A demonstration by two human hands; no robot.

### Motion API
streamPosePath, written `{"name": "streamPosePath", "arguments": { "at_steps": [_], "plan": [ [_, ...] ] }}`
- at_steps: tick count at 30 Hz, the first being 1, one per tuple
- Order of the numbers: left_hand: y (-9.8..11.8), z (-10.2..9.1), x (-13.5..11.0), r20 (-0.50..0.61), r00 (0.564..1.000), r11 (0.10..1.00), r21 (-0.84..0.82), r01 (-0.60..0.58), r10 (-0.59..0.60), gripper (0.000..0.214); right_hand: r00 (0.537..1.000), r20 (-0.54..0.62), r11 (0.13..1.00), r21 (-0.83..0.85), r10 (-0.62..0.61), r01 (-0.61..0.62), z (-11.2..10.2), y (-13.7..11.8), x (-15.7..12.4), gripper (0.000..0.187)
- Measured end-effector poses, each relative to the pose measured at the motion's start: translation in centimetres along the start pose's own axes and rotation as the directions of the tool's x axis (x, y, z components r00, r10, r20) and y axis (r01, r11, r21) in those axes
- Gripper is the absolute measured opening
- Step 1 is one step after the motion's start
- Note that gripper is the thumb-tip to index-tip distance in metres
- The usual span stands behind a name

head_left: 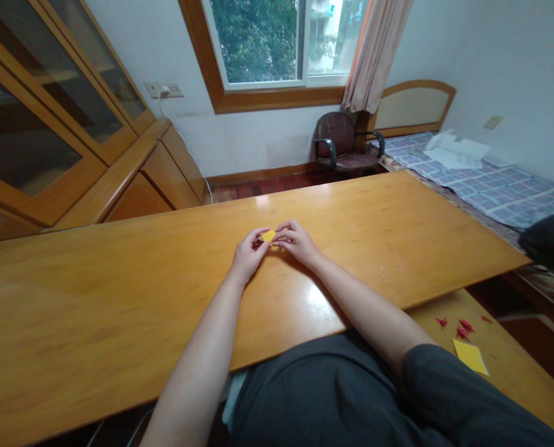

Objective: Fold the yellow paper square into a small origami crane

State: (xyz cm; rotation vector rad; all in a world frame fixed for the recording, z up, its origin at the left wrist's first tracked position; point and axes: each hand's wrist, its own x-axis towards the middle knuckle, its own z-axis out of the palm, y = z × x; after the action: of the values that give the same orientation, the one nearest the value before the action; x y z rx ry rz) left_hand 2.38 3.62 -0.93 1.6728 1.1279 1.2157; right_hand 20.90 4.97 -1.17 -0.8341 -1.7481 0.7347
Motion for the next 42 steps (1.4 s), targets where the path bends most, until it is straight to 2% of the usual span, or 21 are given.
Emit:
{"name": "streamPosePath", "arguments": {
  "at_steps": [8,16,21,28,42],
  "plan": [
    [-0.2,0.1,-0.1,0.079,0.994,0.986,-0.144,0.085,-0.074,0.047,0.997,0.074,1.0,-0.017,-0.023,0.025,-0.3,-0.6,0.1,0.008],
    [0.5,0.1,0.2,-0.034,0.995,0.973,-0.216,0.086,-0.095,0.044,0.999,0.052,0.999,-0.04,0.007,-0.005,-0.4,-0.6,-0.1,0.009],
    [-0.1,0.1,0.3,-0.05,0.998,0.986,-0.162,0.028,-0.037,0.031,0.999,0.05,1.0,-0.005,0.009,-0.009,-0.3,-0.6,0.0,0.007],
    [-0.6,0.1,0.0,0.036,0.999,1.0,0.001,-0.027,0.027,0.028,0.994,0.046,0.991,0.088,0.101,-0.104,-0.4,-0.7,0.4,0.009],
    [0.0,0.2,0.1,-0.085,0.996,0.995,-0.098,0.014,-0.022,0.031,0.99,0.088,0.991,0.075,0.108,-0.114,-0.5,-0.8,0.4,0.011]
  ]
}}
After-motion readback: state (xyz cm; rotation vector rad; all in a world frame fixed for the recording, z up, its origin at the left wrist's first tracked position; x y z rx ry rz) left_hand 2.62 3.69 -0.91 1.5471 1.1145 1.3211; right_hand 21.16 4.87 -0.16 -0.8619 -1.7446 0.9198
